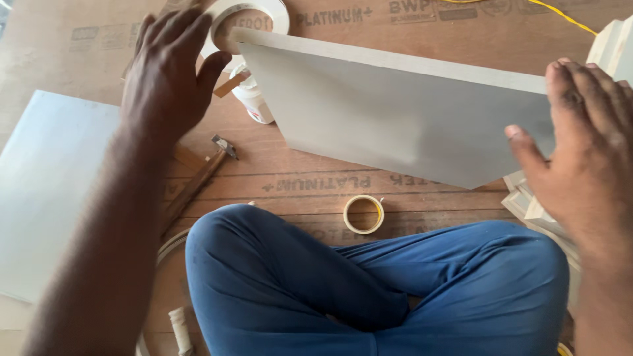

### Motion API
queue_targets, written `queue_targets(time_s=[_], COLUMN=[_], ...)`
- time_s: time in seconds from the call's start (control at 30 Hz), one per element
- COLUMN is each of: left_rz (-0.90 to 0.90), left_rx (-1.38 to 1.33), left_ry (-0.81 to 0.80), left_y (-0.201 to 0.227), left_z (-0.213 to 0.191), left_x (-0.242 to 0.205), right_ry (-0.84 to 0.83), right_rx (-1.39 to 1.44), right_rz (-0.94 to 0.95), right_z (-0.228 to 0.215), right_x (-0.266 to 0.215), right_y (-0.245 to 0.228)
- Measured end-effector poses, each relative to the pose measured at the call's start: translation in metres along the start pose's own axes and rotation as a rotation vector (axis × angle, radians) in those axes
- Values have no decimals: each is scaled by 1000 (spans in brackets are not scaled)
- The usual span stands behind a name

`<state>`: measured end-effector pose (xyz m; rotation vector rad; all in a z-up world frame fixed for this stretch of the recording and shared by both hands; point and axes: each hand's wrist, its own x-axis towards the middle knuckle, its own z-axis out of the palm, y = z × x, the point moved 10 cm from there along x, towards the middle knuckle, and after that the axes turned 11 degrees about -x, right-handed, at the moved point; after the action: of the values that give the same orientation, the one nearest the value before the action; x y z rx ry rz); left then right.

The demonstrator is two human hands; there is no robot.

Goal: The person sits on the floor and applies adhesive to the edge of a white panel using a small stick. They then press a thin strip onto the glued edge and smooth it down. Finally, they apply pieces of masking tape along the edge of the panel.

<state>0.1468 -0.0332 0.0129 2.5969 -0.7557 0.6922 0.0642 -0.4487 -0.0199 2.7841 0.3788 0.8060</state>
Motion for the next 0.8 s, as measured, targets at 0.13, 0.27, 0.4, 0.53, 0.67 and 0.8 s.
queue_targets(time_s=[0.13,0.27,0.4,0.53,0.67,0.8], left_rz=[173,121,117,59,34,118], left_rx=[-166,-113,-115,65,-164,-128], left_ry=[-100,-189,-145,21,-83,-226], left_y=[14,2,-24,-36,-26,-5], left_z=[-1,20,16,-15,-10,12], left_x=[24,48,43,20,22,41], right_ry=[29,24,40,47,18,-199], right_rx=[152,102,162,154,304,646], right_rz=[-3,4,-4,-17,13,179], right_z=[-12,-18,-22,-28,-2,126], right_x=[6,5,9,14,4,-34], right_y=[-3,-6,-10,-12,13,104])
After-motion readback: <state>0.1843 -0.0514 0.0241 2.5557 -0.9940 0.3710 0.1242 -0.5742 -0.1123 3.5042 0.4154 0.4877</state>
